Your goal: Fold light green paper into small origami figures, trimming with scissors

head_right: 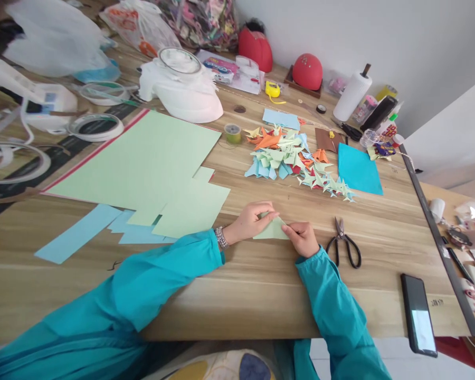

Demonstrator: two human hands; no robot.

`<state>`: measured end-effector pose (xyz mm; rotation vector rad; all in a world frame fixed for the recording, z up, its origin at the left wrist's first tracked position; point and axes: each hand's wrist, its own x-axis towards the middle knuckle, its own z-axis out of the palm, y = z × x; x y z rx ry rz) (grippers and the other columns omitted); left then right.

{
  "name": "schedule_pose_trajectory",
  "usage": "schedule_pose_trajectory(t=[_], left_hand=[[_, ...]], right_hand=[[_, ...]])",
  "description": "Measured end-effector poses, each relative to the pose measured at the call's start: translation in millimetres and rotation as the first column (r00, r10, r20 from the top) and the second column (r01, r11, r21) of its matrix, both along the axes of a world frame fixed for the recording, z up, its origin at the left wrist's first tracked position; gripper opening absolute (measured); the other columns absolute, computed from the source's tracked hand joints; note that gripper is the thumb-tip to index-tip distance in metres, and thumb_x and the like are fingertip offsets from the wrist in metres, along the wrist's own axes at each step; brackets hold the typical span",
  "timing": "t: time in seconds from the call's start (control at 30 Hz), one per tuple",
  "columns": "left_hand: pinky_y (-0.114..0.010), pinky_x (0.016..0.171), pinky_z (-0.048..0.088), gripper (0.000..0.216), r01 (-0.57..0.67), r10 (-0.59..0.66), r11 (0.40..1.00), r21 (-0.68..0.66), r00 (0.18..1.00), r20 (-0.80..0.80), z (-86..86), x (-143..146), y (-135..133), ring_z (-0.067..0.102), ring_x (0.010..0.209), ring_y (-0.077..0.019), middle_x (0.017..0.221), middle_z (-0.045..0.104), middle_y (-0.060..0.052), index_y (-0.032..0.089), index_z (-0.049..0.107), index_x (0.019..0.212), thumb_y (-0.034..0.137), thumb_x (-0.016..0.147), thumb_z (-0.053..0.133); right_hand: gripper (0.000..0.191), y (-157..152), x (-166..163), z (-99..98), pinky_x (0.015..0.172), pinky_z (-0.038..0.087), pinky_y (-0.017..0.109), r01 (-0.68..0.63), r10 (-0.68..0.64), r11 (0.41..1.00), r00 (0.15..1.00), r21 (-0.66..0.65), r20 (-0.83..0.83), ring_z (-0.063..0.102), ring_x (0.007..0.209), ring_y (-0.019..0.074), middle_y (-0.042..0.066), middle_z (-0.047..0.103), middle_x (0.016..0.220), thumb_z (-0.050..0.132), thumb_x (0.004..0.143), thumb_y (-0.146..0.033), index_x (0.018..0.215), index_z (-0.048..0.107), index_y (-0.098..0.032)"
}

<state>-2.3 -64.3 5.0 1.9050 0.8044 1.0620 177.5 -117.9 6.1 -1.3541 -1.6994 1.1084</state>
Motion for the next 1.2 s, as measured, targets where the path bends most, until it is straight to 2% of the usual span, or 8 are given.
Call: schedule_pose_trajectory(t=[0.2,0.3,0.43,0.53,0.67,0.8,1.0,1.2], left_hand=[[-0.021,0.055,0.031,0.035,0.085,-0.081,0.980,-0.181,0.996,0.032,7.0,-2.5,3.2,0.038,0.057,-0.0080,0.058,0.042,0.004,0.014,0.046,0.056,0.034,0.084,0.050],[-0.021,0.055,0.031,0.038,0.157,-0.157,0.961,-0.227,0.987,0.018,8.1,-2.8,4.7,0.038,0.057,-0.0079,0.057,0.041,0.004,0.014,0.045,0.054,0.038,0.083,0.052],[-0.021,0.056,0.032,0.036,0.234,-0.244,0.950,-0.207,0.970,-0.024,6.6,-0.1,3.9,0.041,0.059,-0.0086,0.057,0.047,0.003,0.013,0.051,0.056,0.038,0.081,0.054],[-0.021,0.055,0.032,0.033,0.195,-0.203,0.945,-0.262,0.979,-0.001,5.6,0.6,3.2,0.043,0.061,-0.0092,0.062,0.049,0.002,0.013,0.055,0.062,0.039,0.083,0.051],[-0.020,0.055,0.034,0.026,0.145,-0.137,0.934,-0.325,0.989,0.048,4.2,-1.2,4.4,0.046,0.065,-0.0100,0.071,0.053,0.001,0.013,0.059,0.074,0.036,0.083,0.049],[-0.020,0.052,0.032,0.020,0.071,-0.079,0.951,-0.300,0.997,-0.016,2.0,-1.3,5.3,0.043,0.060,-0.0093,0.067,0.053,0.001,0.013,0.061,0.076,0.031,0.079,0.054],[-0.021,0.049,0.030,0.022,0.102,-0.115,0.979,-0.176,0.991,-0.063,-1.2,2.5,3.5,0.038,0.054,-0.0078,0.060,0.048,0.003,0.014,0.062,0.070,0.031,0.081,0.054],[-0.019,0.051,0.037,0.018,-0.004,0.007,0.986,-0.164,1.000,0.023,-5.3,4.2,3.7,0.048,0.061,-0.0094,0.070,0.054,0.000,0.014,0.064,0.080,0.031,0.078,0.058]], right_hand=[[0.054,-1.6,2.1,-3.5,0.038,0.018,0.024,0.073,-0.086,0.991,0.990,-0.114,-0.110,0.028,0.036,0.0064,-0.004,0.035,0.037,0.050,0.080,-0.054,0.041,0.039,-0.018],[0.052,-0.8,1.7,-2.9,0.040,0.023,0.024,0.115,-0.130,0.989,0.974,-0.091,-0.184,0.034,0.040,0.0080,-0.002,0.042,0.042,0.045,0.082,-0.056,0.048,0.050,-0.017],[0.036,2.8,-3.0,0.6,0.046,0.031,0.023,0.053,-0.060,0.997,0.985,-0.047,-0.163,0.040,0.050,0.0091,-0.001,0.049,0.055,0.059,0.074,-0.051,0.066,0.061,-0.016],[0.032,4.6,-5.2,0.6,0.046,0.030,0.022,0.082,-0.089,0.995,0.990,-0.059,-0.110,0.038,0.050,0.0084,-0.002,0.048,0.055,0.064,0.071,-0.047,0.063,0.059,-0.016],[0.034,5.1,-3.5,-1.8,0.044,0.028,0.021,0.182,-0.196,0.977,0.970,-0.112,-0.141,0.038,0.048,0.0080,-0.003,0.049,0.054,0.062,0.071,-0.049,0.062,0.058,-0.016],[0.032,5.7,-3.9,-1.3,0.044,0.030,0.021,0.213,-0.231,0.970,0.958,-0.118,-0.168,0.040,0.049,0.0081,-0.002,0.051,0.056,0.063,0.070,-0.047,0.063,0.059,-0.016],[0.028,8.6,-9.3,-0.3,0.049,0.036,0.022,0.204,-0.208,0.978,0.973,-0.051,-0.104,0.048,0.056,0.0112,0.000,0.057,0.062,0.060,0.074,-0.045,0.069,0.063,-0.017],[0.028,9.7,-10.1,-4.0,0.048,0.036,0.022,0.354,-0.357,0.934,0.926,-0.050,-0.123,0.049,0.054,0.0113,0.000,0.059,0.059,0.062,0.071,-0.043,0.066,0.065,-0.016]])
